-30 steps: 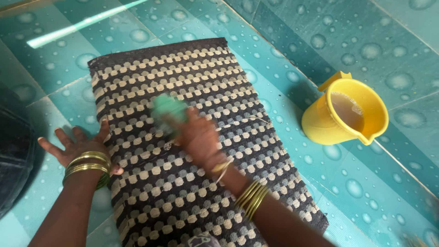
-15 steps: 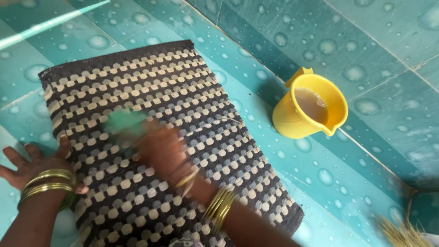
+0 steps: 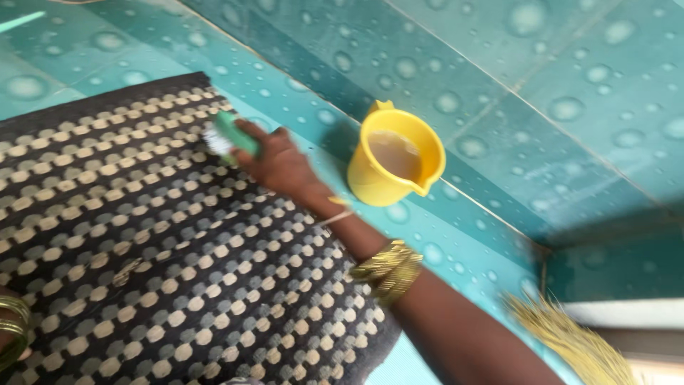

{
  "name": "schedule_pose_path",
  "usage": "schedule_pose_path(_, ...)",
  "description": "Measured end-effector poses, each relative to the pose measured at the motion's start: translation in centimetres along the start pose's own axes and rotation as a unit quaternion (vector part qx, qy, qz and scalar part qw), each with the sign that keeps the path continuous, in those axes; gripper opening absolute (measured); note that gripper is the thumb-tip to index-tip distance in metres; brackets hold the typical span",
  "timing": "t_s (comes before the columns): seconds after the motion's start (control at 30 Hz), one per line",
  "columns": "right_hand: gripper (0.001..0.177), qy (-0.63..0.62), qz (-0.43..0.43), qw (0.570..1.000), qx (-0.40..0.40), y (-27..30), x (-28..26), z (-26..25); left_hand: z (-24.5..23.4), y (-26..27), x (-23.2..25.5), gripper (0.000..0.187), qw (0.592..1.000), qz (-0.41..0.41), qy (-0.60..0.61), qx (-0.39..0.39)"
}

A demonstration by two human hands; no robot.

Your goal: The person scrubs a black and white patterned mat by hand using a green brush, periodically dipping the brush into a yellow bucket of water.

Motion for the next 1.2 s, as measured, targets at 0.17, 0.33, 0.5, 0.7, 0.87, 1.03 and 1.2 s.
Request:
schedule_pose_path(0.17,0.046,0.095,0.089,0.991,0.041,6.4,3.8,-15.4,-8.2,5.3,1.9,0.116,0.979,0.166,0.116,0.031)
schedule_pose_path(0.33,0.046,0.146,0.261,0.954,-0.032,9.6,8.1,-23.0,-20.1,17.5,5.7,0.099,0.835,0.459,0.256,0.164)
schedule_pose_path(0.5,0.053,0.203,0.21,0.941,-0.169,9.3,14.1,-18.9,-28.2,29.2,10.1,0.078,0.686,0.6,0.241,0.332)
schedule_pose_path(0.7,0.043,0.228,0.126,0.942,-0.212,7.1,20.2,-11.1,-28.5,32.4,12.7,0.059,0.735,0.604,0.128,0.281)
schedule_pose_path(0.87,0.051,0.205,0.109,0.942,-0.241,6.6,21.8,-8.4,-27.3,32.0,12.6,0.042,0.756,0.595,0.141,0.234)
schedule_pose_path(1.03,0.067,0.202,0.175,0.912,-0.311,4.1,19.8,-14.3,-26.5,31.5,15.1,0.049,0.74,0.598,0.209,0.227)
schedule_pose_path(1.2,0.068,0.22,0.143,0.918,-0.298,3.7,18.7,-11.9,-26.5,31.7,15.9,0.044,0.737,0.601,0.216,0.221)
Point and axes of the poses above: each hand's wrist, its own y-axis away from the middle knuckle, its own z-axis out of the palm, x = y × z, the point moved 1 cm from there along -y, towards the middle knuckle, and after that the axes turned 14 degrees about -z, right-handed, at the moved point
